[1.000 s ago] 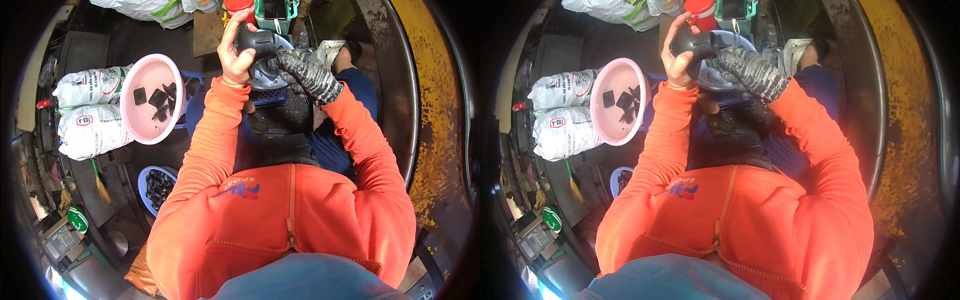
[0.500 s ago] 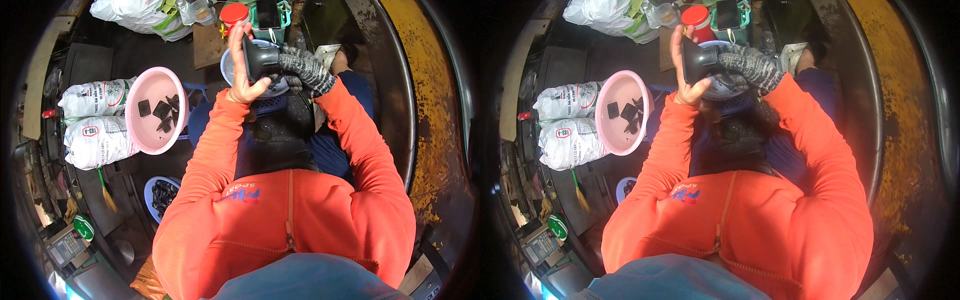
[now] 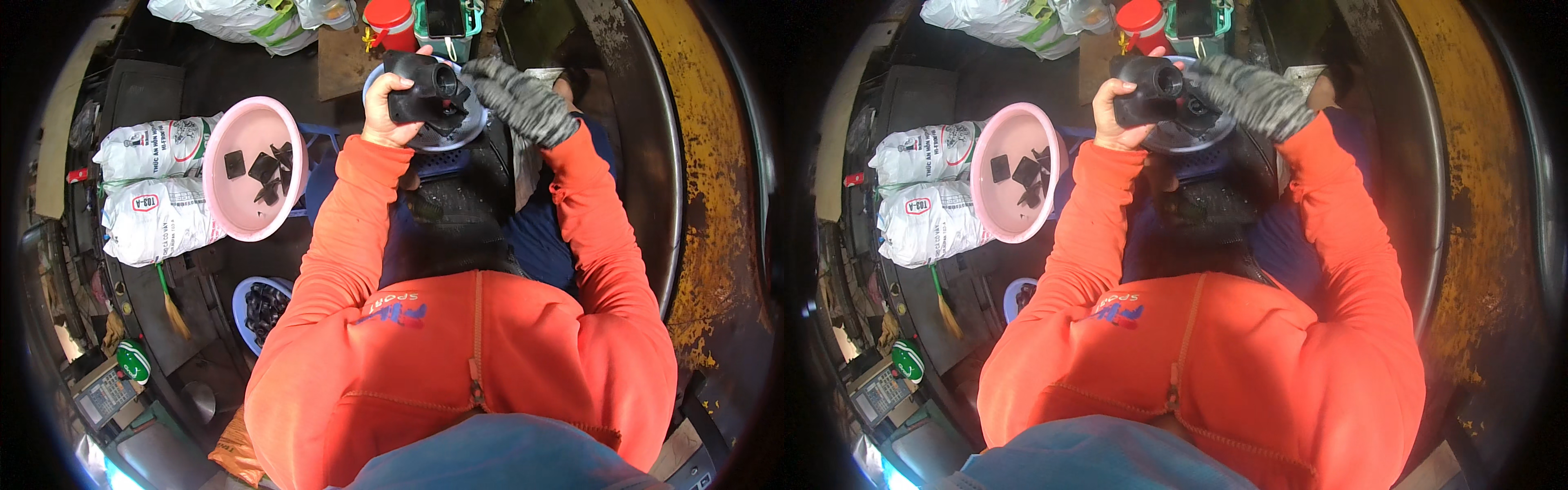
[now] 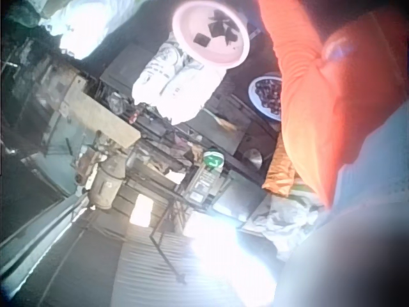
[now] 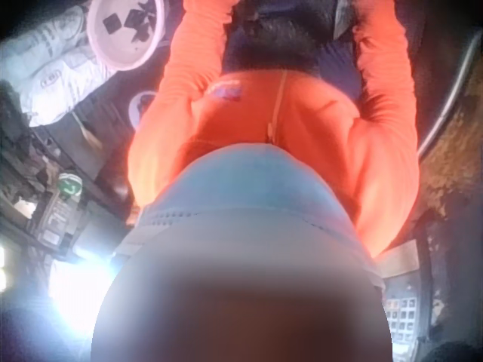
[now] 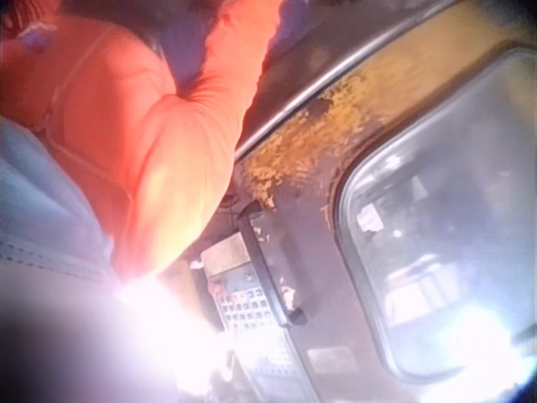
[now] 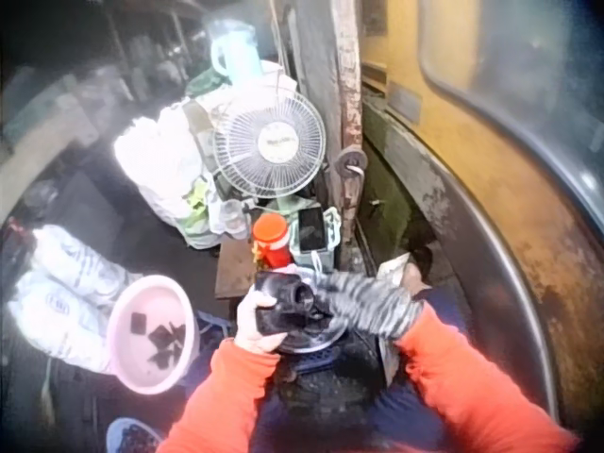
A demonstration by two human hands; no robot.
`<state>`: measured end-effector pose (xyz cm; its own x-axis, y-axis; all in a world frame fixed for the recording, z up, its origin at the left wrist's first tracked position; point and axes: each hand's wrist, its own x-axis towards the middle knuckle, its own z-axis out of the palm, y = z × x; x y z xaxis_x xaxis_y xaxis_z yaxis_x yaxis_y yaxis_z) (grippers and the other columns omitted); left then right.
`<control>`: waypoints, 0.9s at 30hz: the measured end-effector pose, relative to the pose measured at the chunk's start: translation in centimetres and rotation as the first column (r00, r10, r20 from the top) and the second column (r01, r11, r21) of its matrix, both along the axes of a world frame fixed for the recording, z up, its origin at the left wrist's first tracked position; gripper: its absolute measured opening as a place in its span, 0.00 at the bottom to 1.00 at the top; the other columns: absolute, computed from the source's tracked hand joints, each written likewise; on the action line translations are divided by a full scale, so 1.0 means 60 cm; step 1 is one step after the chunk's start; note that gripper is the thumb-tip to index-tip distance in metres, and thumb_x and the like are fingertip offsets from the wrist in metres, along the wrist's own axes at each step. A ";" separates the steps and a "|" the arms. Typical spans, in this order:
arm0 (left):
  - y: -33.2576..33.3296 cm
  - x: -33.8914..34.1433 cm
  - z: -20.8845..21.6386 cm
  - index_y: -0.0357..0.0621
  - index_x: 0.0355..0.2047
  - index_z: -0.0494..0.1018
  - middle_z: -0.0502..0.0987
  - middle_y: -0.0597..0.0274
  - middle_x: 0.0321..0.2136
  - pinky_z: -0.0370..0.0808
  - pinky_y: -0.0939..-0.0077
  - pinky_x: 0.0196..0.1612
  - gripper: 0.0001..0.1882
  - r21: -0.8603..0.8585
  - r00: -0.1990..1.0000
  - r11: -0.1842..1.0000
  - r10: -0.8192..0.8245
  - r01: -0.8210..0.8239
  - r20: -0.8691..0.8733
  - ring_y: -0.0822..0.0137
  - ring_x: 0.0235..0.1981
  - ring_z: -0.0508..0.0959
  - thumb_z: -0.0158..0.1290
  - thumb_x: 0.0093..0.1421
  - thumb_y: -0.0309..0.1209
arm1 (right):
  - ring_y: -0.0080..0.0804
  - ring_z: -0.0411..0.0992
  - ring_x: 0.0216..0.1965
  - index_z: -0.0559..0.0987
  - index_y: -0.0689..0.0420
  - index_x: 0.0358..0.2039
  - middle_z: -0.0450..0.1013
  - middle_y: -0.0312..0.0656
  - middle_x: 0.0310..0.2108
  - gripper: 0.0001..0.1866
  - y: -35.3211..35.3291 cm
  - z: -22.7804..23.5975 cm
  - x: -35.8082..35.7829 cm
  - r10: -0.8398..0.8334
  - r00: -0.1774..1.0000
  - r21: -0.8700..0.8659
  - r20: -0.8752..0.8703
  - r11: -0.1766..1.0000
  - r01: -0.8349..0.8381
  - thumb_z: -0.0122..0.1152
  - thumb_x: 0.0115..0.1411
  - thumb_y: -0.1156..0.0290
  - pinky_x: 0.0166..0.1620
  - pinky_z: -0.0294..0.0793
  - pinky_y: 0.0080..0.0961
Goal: The person sits on the floor and repeatedly grinds small black rubber parts against a rotating grinding wheel. They pick parts from a pink basin, hold them against the wheel with a gloved hand, and place finished pieces into a blue basin. The process is repeated for multiple parts.
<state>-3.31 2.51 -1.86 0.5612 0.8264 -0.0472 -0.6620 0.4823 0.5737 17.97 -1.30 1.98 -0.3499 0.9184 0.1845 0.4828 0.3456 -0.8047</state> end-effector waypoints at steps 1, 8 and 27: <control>0.002 -0.002 0.002 0.33 0.60 0.57 0.67 0.33 0.52 0.70 0.45 0.51 0.38 0.008 0.998 0.999 0.043 -0.042 -0.046 0.44 0.51 0.71 0.46 0.46 0.34 | 0.32 0.73 0.48 0.75 0.55 0.50 0.74 0.40 0.48 0.18 -0.002 -0.001 -0.002 0.003 0.954 0.266 0.299 0.960 -0.086 0.55 0.61 0.62 0.50 0.71 0.25; -0.011 0.003 0.018 0.36 0.61 0.57 0.70 0.41 0.48 0.72 0.58 0.51 0.41 0.098 0.994 0.990 0.101 -0.105 0.041 0.53 0.46 0.73 0.45 0.41 0.29 | 0.36 0.75 0.43 0.76 0.48 0.51 0.76 0.39 0.45 0.18 -0.012 -0.027 -0.021 -0.171 0.944 0.533 0.281 0.846 -0.006 0.55 0.62 0.61 0.43 0.74 0.29; -0.015 0.001 0.043 0.34 0.58 0.58 0.68 0.50 0.49 0.72 0.72 0.50 0.42 0.448 0.956 0.857 0.294 -0.257 -0.014 0.62 0.44 0.73 0.45 0.35 0.25 | 0.43 0.63 0.58 0.64 0.58 0.59 0.62 0.49 0.59 0.24 -0.030 -0.053 -0.044 0.063 0.943 0.449 0.327 0.867 -0.214 0.47 0.62 0.71 0.61 0.62 0.34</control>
<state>-3.27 1.63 0.74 0.3175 0.8926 0.3200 -0.6742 -0.0248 0.7381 15.35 -3.08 -1.21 -0.5735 0.6836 0.4514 0.5866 0.7274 -0.3561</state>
